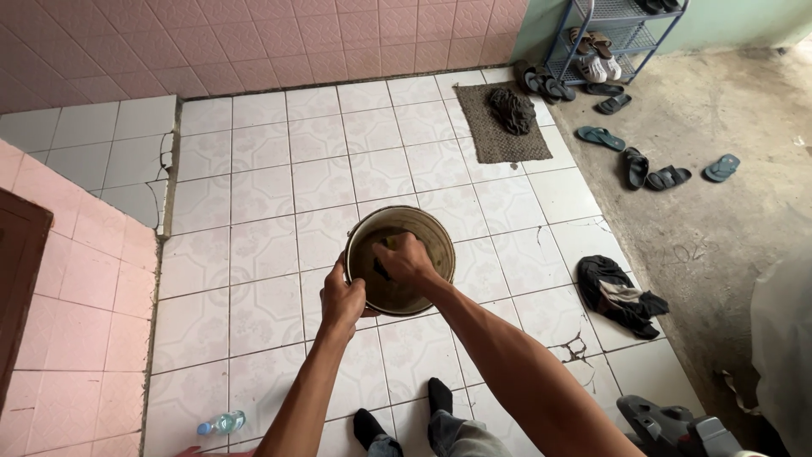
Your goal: The person wipes a wooden-framed window with a yellow cloth, then dips the cloth in a bucket of water, adds water from a bottle, and continues wiping the window and frame. The person moves a red plastic stool to reach higher sections of the window.
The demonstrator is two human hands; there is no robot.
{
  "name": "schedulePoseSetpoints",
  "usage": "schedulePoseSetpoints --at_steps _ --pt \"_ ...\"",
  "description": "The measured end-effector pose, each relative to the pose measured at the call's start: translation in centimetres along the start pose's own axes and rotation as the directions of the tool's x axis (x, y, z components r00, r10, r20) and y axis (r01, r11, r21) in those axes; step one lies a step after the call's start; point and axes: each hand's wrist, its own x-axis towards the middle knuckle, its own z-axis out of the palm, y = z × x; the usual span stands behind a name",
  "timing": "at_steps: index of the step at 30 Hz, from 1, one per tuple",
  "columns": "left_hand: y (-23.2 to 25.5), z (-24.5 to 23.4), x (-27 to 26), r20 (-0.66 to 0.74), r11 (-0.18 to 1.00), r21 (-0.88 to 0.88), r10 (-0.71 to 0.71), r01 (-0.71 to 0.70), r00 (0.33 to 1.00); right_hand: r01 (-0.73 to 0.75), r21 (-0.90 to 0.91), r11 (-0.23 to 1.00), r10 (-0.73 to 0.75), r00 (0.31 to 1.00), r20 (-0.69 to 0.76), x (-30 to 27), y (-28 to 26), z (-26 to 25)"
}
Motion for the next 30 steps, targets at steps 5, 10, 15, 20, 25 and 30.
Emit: schedulePoseSetpoints --at_steps 5,10,15,20,25,30 --pt "-0.1 -0.3 0.0 -0.008 1.000 -0.023 0.000 0.000 1.000 -0.051 0.000 0.999 0.050 0.996 -0.067 -0.7 -0.3 -0.6" --pt "-0.1 -0.4 -0.2 -0.002 0.999 -0.033 -0.012 0.012 1.000 0.007 0.058 0.998 -0.003 0.998 -0.058 -1.3 -1.2 -1.0" --pt "0.5 -0.8 -0.6 -0.006 0.999 -0.049 -0.014 0.013 1.000 0.017 0.061 0.998 -0.014 0.998 -0.062 -2.3 -3.2 -1.7" --pt "0.2 -1.2 -0.3 -0.033 0.994 -0.105 -0.016 0.012 0.999 -0.009 0.065 0.998 0.012 0.999 -0.050 -1.1 -3.1 -0.6" --pt "0.1 -1.8 -0.8 -0.069 0.991 -0.132 -0.040 0.031 0.997 -0.038 0.150 0.988 0.037 0.999 0.011 0.4 -3.0 0.6" --pt "0.1 -2.8 -1.4 -0.128 0.983 -0.184 -0.047 0.023 0.991 -0.019 0.169 0.985 0.009 0.998 0.061 -1.9 -6.4 -0.2"
